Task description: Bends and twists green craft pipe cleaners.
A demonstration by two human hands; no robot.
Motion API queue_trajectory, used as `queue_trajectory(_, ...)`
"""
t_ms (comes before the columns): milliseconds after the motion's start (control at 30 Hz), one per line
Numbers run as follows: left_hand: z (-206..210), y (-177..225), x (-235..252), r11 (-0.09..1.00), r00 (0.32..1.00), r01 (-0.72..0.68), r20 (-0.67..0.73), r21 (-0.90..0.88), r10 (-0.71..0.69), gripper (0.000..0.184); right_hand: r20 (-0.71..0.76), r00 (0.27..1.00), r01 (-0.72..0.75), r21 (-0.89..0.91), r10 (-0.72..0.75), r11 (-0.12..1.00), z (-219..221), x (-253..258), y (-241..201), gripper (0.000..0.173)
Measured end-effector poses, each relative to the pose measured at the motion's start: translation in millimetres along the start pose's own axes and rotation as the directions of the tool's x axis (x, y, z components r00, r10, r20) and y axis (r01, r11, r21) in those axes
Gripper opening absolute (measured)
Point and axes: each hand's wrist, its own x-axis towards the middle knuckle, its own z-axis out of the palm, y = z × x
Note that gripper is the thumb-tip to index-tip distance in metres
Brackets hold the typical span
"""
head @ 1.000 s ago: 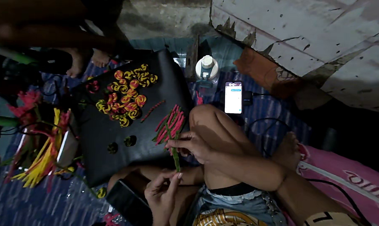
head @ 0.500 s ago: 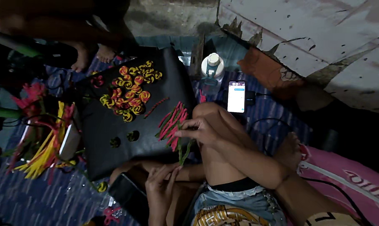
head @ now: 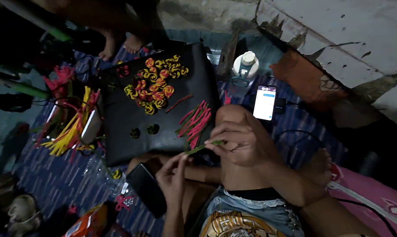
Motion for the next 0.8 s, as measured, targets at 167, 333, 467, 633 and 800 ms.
queue_trajectory(167, 1.0, 9.8, -2.6, 0.947, 0.914, -0.07, 0.401, 0.313, -0.065, 0.017, 0.153, 0.955, -0.25, -0.051, 0.255, 0.967, -11.4, 23.8, -10.4, 0.013)
queue_trajectory(333, -14.3, 7.0, -1.1, 0.916, 0.874, -0.343, 0.429, 0.211, 0.228, 0.02, 0.329, 0.776, -0.605, 0.144, 0.538, 0.783, -30.4, 37.3, 30.4, 0.004)
queue_trajectory(467, -27.5, 3.5, 1.1, 0.92, 0.922, -0.375, 0.142, 0.109, 0.359, 0.013, 0.324, 0.79, -0.607, 0.296, 0.52, 0.738, -30.1, 19.9, 37.6, 0.002)
queue_trajectory(633, -10.0, 10.5, -2.4, 0.952, 0.968, -0.232, -0.143, -0.201, 0.205, 0.015, 0.259, 0.917, -0.359, 0.198, 0.304, 0.912, -19.3, 7.2, 9.0, 0.011)
queue_trajectory(800, -11.7, 17.6, 8.8, 0.901, 0.939, 0.123, -0.245, -0.416, -0.241, 0.026, 0.182, 0.959, -0.244, 0.147, 0.217, 0.958, -27.2, 13.4, -2.5, 0.008)
